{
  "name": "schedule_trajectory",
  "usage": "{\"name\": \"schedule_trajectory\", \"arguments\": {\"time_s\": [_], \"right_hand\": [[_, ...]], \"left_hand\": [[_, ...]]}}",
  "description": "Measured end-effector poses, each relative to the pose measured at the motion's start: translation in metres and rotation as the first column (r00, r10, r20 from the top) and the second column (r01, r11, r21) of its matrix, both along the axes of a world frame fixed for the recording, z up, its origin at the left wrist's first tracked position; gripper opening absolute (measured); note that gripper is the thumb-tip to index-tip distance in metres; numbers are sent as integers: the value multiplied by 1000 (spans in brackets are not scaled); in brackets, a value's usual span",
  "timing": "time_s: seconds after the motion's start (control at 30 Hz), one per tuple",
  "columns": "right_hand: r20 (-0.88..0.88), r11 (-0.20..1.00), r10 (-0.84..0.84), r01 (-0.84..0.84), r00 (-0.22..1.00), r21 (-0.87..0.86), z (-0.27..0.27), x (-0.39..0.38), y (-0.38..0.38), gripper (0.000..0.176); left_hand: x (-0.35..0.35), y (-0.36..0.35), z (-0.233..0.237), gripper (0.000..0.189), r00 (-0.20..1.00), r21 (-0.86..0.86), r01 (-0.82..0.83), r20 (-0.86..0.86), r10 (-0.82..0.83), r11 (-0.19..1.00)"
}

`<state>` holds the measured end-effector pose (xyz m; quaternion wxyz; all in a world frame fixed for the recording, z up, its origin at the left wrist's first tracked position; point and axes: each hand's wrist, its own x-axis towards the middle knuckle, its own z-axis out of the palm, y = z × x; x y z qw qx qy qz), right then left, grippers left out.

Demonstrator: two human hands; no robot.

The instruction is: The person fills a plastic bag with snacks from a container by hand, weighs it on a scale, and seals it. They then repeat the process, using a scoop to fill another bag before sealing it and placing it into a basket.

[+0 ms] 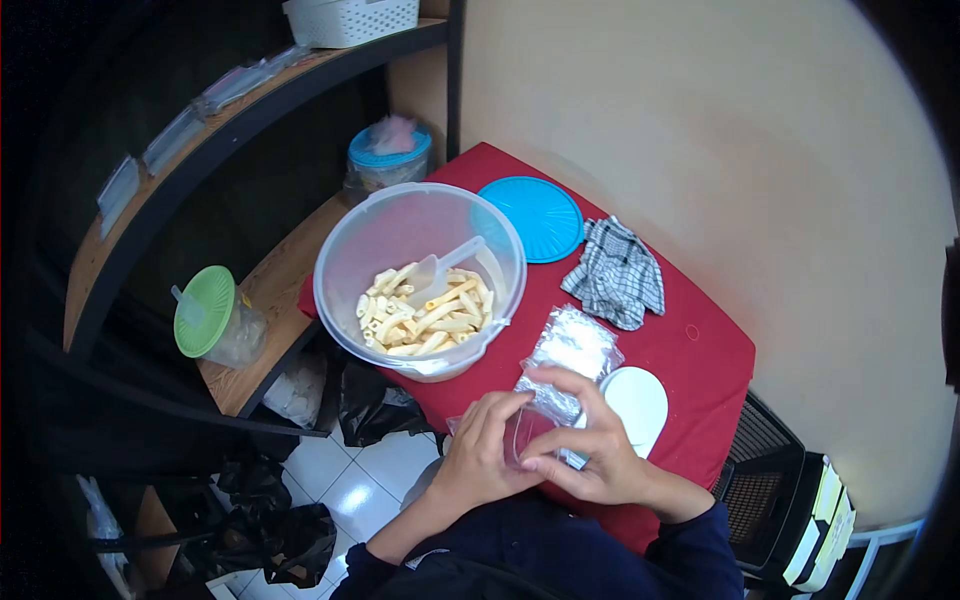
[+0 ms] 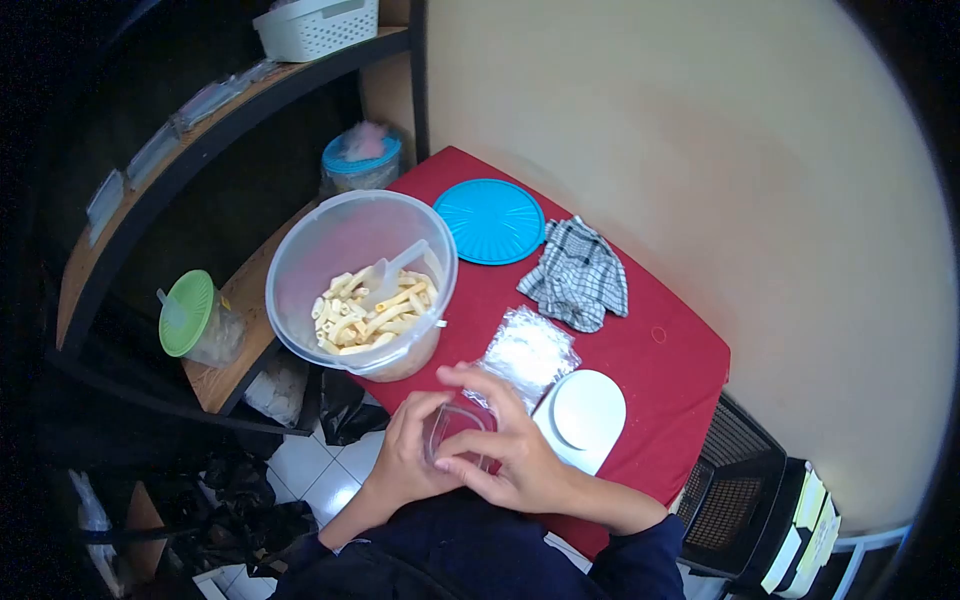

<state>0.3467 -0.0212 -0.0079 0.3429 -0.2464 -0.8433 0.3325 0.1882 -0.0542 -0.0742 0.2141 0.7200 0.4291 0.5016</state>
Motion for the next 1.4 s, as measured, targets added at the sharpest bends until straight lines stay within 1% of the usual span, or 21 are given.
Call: {"name": "schedule_trajectory", "arguments": {"time_s": [0.03,0.1,0.17,0.23,0.27,0.33,0.4,0.43,0.47,0.5,0.57,0.6,0.63,0.7,0.73,0.8,0.93,1.0,1.13,1.2,1.4], "right_hand": [[-19,995,72,-73,997,-67,-2,-6,2,10],[-23,991,117,-118,993,-57,4,-21,7,12],[79,963,261,-265,962,45,17,-34,22,15],[126,944,106,-140,986,298,34,-50,58,23],[202,843,-71,-49,977,535,38,-63,83,30],[379,790,-130,-135,916,598,30,-95,138,28],[706,792,-123,-359,698,493,7,-121,179,24],[706,793,-118,-361,698,490,2,-132,184,24],[851,839,-125,-404,510,365,-3,-143,188,21],[950,881,-112,-413,293,231,-6,-151,192,18],[934,866,-114,-427,339,261,-12,-155,196,16],[915,850,-121,-435,385,296,-13,-154,196,13],[917,853,-118,-434,380,289,-12,-152,195,13],[817,675,-288,-500,499,543,-4,-144,189,13],[820,678,-284,-500,498,539,3,-140,184,13],[746,572,-266,-523,611,632,18,-131,173,11],[775,628,-340,-485,532,609,34,-125,152,11],[868,779,-264,-437,419,448,33,-125,147,14],[888,871,-243,-315,391,377,28,-127,153,14],[824,915,-175,-219,539,338,26,-122,156,12],[799,942,-156,-156,581,297,2,-125,155,19]], "left_hand": [[-7,-4,2,73,1000,-1,-15,-1,15,1000],[-22,-11,2,75,998,-4,-62,-3,62,998],[-42,-19,6,79,995,1,-104,9,104,995],[-69,-29,15,83,978,-176,-202,23,210,963],[-84,-33,6,86,966,-237,-230,65,252,944],[-109,-30,4,85,939,-255,-278,130,317,926],[-132,-24,2,85,930,-292,-282,152,335,914],[-143,-16,-3,86,915,-250,-259,247,320,933],[-152,-7,-9,88,892,-206,-239,339,298,949],[-159,1,-14,88,892,-211,-240,338,301,947],[-170,19,-22,92,753,-174,-4,647,117,985],[-174,29,-22,93,731,-99,66,683,20,993],[-178,37,-20,93,727,-104,70,686,21,992],[-183,46,-17,91,706,-114,214,704,-73,970],[-186,48,-20,91,705,-106,244,702,-101,964],[-189,54,-13,92,698,-75,267,703,-139,961],[-191,58,-3,93,689,-48,294,702,-177,955],[-190,62,1,94,705,-33,297,681,-196,954],[-189,67,5,98,734,-7,307,638,-232,952],[-188,69,8,98,741,-10,309,630,-234,951],[-178,77,21,93,750,4,332,605,-267,943]]}}
